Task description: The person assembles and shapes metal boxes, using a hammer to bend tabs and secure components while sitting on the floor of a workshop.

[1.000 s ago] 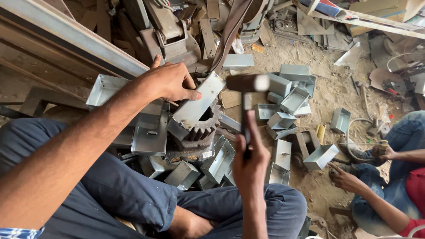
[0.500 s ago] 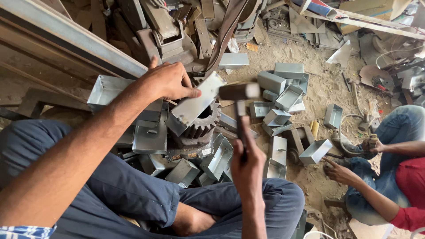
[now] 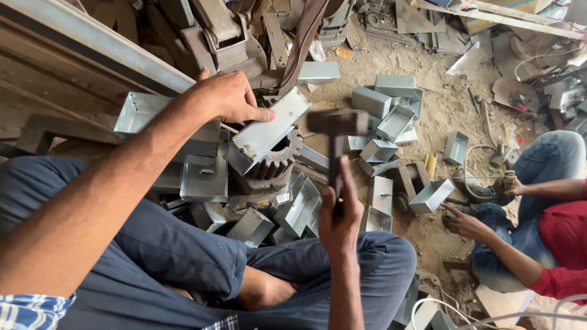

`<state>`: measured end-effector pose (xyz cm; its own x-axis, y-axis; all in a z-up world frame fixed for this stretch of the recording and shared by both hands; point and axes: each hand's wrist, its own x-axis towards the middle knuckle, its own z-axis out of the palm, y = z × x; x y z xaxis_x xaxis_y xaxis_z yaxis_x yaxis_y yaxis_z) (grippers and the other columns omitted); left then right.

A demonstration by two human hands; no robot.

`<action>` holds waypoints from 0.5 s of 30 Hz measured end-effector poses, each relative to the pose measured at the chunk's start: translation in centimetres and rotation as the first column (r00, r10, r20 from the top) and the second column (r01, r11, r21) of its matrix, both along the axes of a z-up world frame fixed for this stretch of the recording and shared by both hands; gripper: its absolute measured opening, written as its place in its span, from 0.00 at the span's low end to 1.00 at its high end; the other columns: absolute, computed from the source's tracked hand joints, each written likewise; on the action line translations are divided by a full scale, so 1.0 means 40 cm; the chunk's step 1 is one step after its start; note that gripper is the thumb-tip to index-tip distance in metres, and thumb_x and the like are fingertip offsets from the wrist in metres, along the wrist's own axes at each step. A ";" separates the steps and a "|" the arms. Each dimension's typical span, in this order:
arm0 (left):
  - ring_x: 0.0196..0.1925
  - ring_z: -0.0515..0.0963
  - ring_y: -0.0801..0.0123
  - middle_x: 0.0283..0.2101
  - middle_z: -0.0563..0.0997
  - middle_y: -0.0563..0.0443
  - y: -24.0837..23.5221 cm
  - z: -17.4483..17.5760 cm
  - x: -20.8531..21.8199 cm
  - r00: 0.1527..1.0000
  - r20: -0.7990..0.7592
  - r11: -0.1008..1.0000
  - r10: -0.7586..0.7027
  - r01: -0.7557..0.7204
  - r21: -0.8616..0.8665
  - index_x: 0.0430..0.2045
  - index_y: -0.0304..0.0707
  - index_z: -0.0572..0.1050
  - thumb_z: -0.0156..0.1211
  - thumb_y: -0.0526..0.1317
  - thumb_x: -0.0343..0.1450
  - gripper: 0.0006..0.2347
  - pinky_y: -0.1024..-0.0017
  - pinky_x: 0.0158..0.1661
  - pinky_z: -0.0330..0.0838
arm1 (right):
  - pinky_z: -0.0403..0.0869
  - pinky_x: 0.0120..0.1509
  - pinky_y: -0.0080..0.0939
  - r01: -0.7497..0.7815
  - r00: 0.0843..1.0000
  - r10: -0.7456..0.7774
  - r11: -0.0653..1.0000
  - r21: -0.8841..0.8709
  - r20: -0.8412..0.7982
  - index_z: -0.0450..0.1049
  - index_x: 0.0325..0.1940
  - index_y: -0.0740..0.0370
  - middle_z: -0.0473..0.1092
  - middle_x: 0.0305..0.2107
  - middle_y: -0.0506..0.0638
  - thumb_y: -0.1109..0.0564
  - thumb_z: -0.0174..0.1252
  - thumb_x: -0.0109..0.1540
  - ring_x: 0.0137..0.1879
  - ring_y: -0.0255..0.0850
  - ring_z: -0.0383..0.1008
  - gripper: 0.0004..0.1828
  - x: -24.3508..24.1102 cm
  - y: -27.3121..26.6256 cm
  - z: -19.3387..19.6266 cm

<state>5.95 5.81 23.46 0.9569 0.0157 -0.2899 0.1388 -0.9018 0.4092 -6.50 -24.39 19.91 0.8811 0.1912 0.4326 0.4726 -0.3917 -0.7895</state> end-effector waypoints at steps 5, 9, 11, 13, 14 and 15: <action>0.50 0.85 0.56 0.35 0.89 0.48 -0.015 0.024 -0.025 0.998 0.046 0.997 -0.047 0.044 0.055 0.34 0.47 0.88 0.69 0.63 0.63 0.22 0.44 0.68 0.61 | 0.55 0.18 0.28 0.140 0.940 0.029 0.874 0.465 -0.339 0.61 0.73 0.59 0.62 0.22 0.41 0.47 0.47 0.72 0.18 0.25 0.56 0.27 0.015 -0.018 -0.064; 0.58 0.80 0.57 0.60 0.78 0.44 -0.013 0.061 -0.016 0.827 0.380 0.910 -0.415 0.383 0.161 0.61 0.48 0.73 0.64 0.40 0.70 0.22 0.58 0.65 0.68 | 0.54 0.17 0.29 0.337 0.774 -0.001 0.847 0.411 -0.633 0.68 0.66 0.60 0.60 0.21 0.42 0.47 0.48 0.71 0.18 0.26 0.55 0.22 0.010 -0.049 -0.148; 0.55 0.81 0.57 0.57 0.79 0.44 -0.034 0.099 0.011 0.539 0.458 0.691 -0.707 0.389 0.609 0.59 0.46 0.74 0.65 0.40 0.69 0.21 0.58 0.62 0.69 | 0.55 0.17 0.30 0.391 0.724 -0.037 0.845 0.365 -0.689 0.68 0.66 0.57 0.61 0.22 0.43 0.48 0.49 0.70 0.17 0.27 0.56 0.22 0.012 -0.058 -0.177; 0.53 0.82 0.56 0.54 0.80 0.44 -0.087 0.140 0.031 0.658 0.254 0.684 -0.709 0.554 0.474 0.57 0.45 0.74 0.66 0.40 0.68 0.21 0.58 0.59 0.71 | 0.55 0.17 0.31 0.408 0.711 -0.043 0.838 0.362 -0.702 0.68 0.65 0.56 0.62 0.22 0.43 0.48 0.49 0.69 0.17 0.27 0.56 0.21 0.024 -0.063 -0.188; 0.52 0.82 0.56 0.53 0.80 0.44 -0.118 0.156 0.034 0.707 0.115 0.686 -0.697 0.612 0.394 0.56 0.44 0.74 0.67 0.40 0.67 0.20 0.58 0.57 0.72 | 0.55 0.17 0.31 0.397 0.723 -0.029 0.835 0.381 -0.690 0.68 0.64 0.58 0.62 0.22 0.43 0.48 0.50 0.70 0.17 0.27 0.56 0.21 0.029 -0.064 -0.190; 0.51 0.83 0.56 0.51 0.80 0.44 -0.144 0.170 0.034 0.725 0.044 0.688 -0.687 0.629 0.361 0.54 0.44 0.75 0.67 0.39 0.67 0.20 0.58 0.56 0.73 | 0.55 0.17 0.31 0.385 0.734 -0.014 0.832 0.400 -0.679 0.69 0.64 0.59 0.62 0.23 0.43 0.48 0.50 0.70 0.17 0.27 0.56 0.21 0.032 -0.067 -0.189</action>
<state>7.32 0.03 30.28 0.7849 -0.5786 -0.2219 -0.5809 -0.8116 0.0616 -5.21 -27.05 12.35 0.9624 -0.0936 -0.2551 -0.2452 0.1055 -0.9637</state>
